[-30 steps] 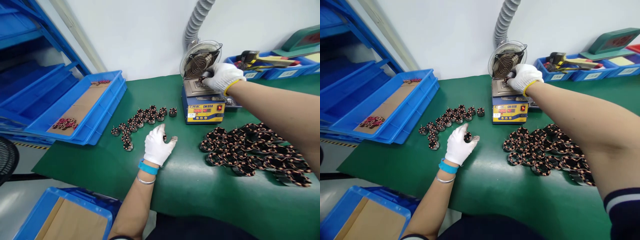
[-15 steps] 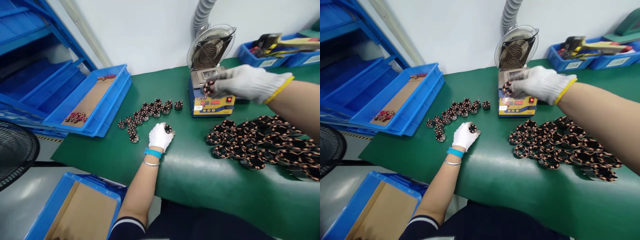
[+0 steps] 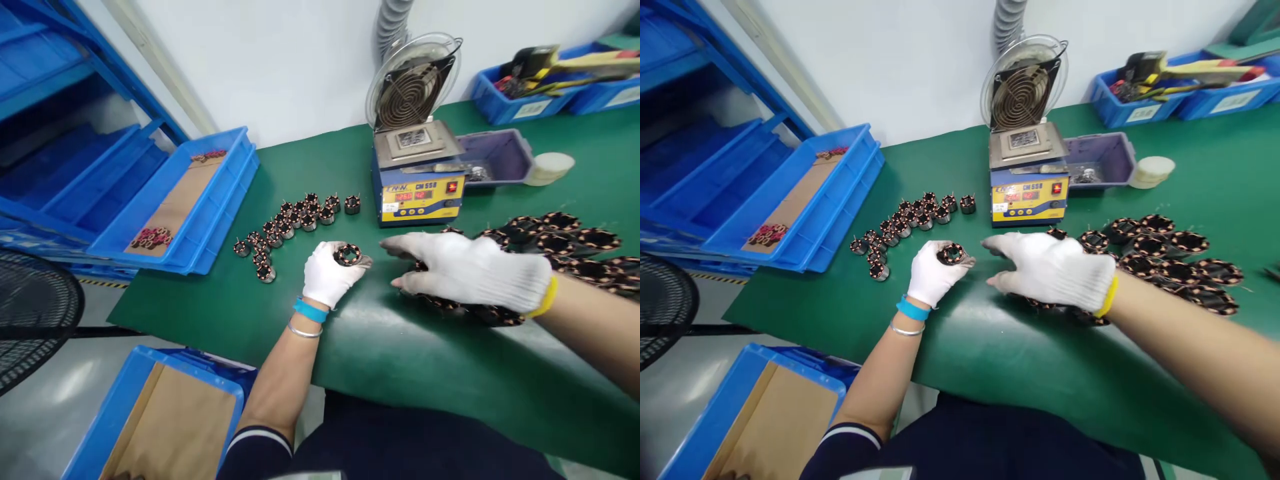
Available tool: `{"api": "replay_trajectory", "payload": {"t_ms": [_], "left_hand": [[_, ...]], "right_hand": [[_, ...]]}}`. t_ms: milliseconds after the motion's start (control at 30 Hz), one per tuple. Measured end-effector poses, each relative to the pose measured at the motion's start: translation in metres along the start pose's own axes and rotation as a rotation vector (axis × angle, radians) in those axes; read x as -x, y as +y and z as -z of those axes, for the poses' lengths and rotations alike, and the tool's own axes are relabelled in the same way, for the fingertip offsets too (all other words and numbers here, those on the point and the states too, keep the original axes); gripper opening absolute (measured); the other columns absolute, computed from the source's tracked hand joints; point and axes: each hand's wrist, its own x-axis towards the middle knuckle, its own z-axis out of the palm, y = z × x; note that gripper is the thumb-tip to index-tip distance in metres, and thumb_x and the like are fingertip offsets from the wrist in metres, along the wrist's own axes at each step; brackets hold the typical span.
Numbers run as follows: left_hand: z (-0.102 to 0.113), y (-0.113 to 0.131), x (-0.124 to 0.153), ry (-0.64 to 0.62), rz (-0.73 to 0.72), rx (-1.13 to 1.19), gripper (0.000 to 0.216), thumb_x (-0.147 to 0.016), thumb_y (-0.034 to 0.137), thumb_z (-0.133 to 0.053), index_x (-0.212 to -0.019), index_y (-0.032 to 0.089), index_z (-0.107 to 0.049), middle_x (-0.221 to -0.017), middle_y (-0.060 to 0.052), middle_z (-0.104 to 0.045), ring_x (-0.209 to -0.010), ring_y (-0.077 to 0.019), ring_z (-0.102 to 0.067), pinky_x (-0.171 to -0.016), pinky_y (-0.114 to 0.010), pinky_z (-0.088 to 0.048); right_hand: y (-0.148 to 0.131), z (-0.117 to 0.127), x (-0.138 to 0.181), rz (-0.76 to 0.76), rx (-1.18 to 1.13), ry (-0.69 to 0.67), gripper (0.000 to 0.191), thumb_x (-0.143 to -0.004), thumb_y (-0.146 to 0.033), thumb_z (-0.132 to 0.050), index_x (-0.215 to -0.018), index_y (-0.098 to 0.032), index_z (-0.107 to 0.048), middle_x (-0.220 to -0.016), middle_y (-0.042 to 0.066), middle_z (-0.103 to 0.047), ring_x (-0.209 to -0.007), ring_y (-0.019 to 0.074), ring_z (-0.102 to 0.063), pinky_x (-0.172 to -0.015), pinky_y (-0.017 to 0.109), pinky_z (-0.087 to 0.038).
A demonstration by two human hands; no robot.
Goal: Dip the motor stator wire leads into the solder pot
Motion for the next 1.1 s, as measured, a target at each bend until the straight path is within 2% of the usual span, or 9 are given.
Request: {"api": "replay_trajectory", "payload": {"t_ms": [133, 267, 533, 633, 700, 767, 900, 1000, 1100], "left_hand": [[-0.007, 0.012, 0.022, 0.185, -0.117, 0.134, 0.049, -0.05, 0.044, -0.094, -0.082, 0.02, -0.066, -0.084, -0.004, -0.07, -0.081, -0.0242, -0.071, -0.076, -0.036, -0.058], [-0.02, 0.007, 0.031, 0.177, -0.293, 0.377, 0.051, -0.053, 0.031, -0.091, -0.094, 0.019, -0.064, -0.11, -0.01, -0.073, -0.095, -0.0242, -0.073, -0.083, -0.035, -0.061], [-0.022, 0.003, 0.033, -0.155, -0.456, 0.396, 0.062, -0.073, 0.018, -0.067, -0.135, 0.022, -0.06, -0.135, -0.006, -0.069, -0.121, -0.0257, -0.068, -0.108, -0.037, -0.054], [-0.019, 0.009, 0.035, -0.199, -0.328, 0.254, 0.068, -0.072, 0.016, -0.064, -0.139, 0.024, -0.058, -0.132, -0.005, -0.071, -0.115, -0.0267, -0.071, -0.102, -0.036, -0.056], [-0.013, 0.011, 0.033, -0.241, -0.21, 0.176, 0.051, -0.074, 0.019, -0.064, -0.125, 0.023, -0.068, -0.114, -0.006, -0.078, -0.1, -0.0281, -0.075, -0.093, -0.037, -0.059], [0.001, 0.01, 0.029, -0.392, -0.168, 0.251, 0.023, -0.081, 0.023, -0.06, -0.097, 0.02, -0.076, -0.089, -0.007, -0.08, -0.084, -0.0262, -0.075, -0.082, -0.036, -0.059], [0.04, -0.001, 0.019, -0.871, -0.132, 0.695, 0.022, -0.08, 0.038, -0.071, -0.077, 0.016, -0.075, -0.062, -0.004, -0.072, -0.053, -0.0174, -0.066, -0.056, -0.028, -0.053], [0.048, -0.004, 0.014, -0.578, -0.069, 0.865, 0.047, -0.074, 0.063, -0.072, -0.076, 0.016, -0.07, -0.054, -0.002, -0.066, -0.04, -0.0123, -0.052, -0.043, -0.025, -0.043], [0.031, 0.006, 0.017, -0.342, -0.066, 0.732, 0.048, -0.075, 0.065, -0.071, -0.08, 0.018, -0.066, -0.064, -0.001, -0.067, -0.05, -0.0119, -0.055, -0.049, -0.025, -0.044]], "right_hand": [[-0.025, -0.022, 0.016, -0.019, -0.522, 0.079, 0.071, -0.085, -0.05, -0.056, -0.148, -0.016, -0.056, -0.132, 0.011, -0.066, -0.116, 0.0291, -0.067, -0.096, 0.039, -0.057], [-0.029, -0.044, 0.019, -0.007, -0.884, 0.199, 0.062, -0.084, -0.039, -0.058, -0.141, -0.013, -0.062, -0.13, 0.011, -0.067, -0.112, 0.0255, -0.069, -0.093, 0.035, -0.06], [-0.021, -0.056, 0.022, -0.129, -0.807, 0.273, 0.061, -0.076, -0.034, -0.071, -0.136, -0.02, -0.064, -0.117, 0.009, -0.071, -0.097, 0.0256, -0.072, -0.088, 0.04, -0.061], [-0.022, -0.055, 0.022, -0.138, -0.717, 0.323, 0.054, -0.078, -0.035, -0.067, -0.13, -0.021, -0.068, -0.117, 0.009, -0.071, -0.099, 0.0262, -0.071, -0.09, 0.042, -0.06], [-0.022, -0.051, 0.023, -0.158, -0.609, 0.378, 0.052, -0.078, -0.038, -0.068, -0.128, -0.023, -0.07, -0.118, 0.009, -0.07, -0.102, 0.0282, -0.07, -0.092, 0.045, -0.059], [-0.022, -0.047, 0.025, -0.186, -0.525, 0.417, 0.052, -0.077, -0.041, -0.069, -0.126, -0.025, -0.071, -0.119, 0.008, -0.07, -0.103, 0.0297, -0.07, -0.093, 0.047, -0.058], [-0.019, -0.042, 0.026, -0.226, -0.545, 0.42, 0.054, -0.077, -0.043, -0.071, -0.128, -0.026, -0.07, -0.119, 0.007, -0.07, -0.094, 0.0262, -0.072, -0.087, 0.042, -0.06], [-0.018, -0.041, 0.027, -0.246, -0.58, 0.396, 0.056, -0.076, -0.044, -0.074, -0.128, -0.025, -0.07, -0.114, 0.007, -0.071, -0.089, 0.025, -0.072, -0.083, 0.041, -0.061], [-0.02, -0.042, 0.026, -0.246, -0.601, 0.373, 0.054, -0.076, -0.04, -0.075, -0.126, -0.022, -0.07, -0.11, 0.008, -0.072, -0.088, 0.0244, -0.072, -0.084, 0.041, -0.062]]}}
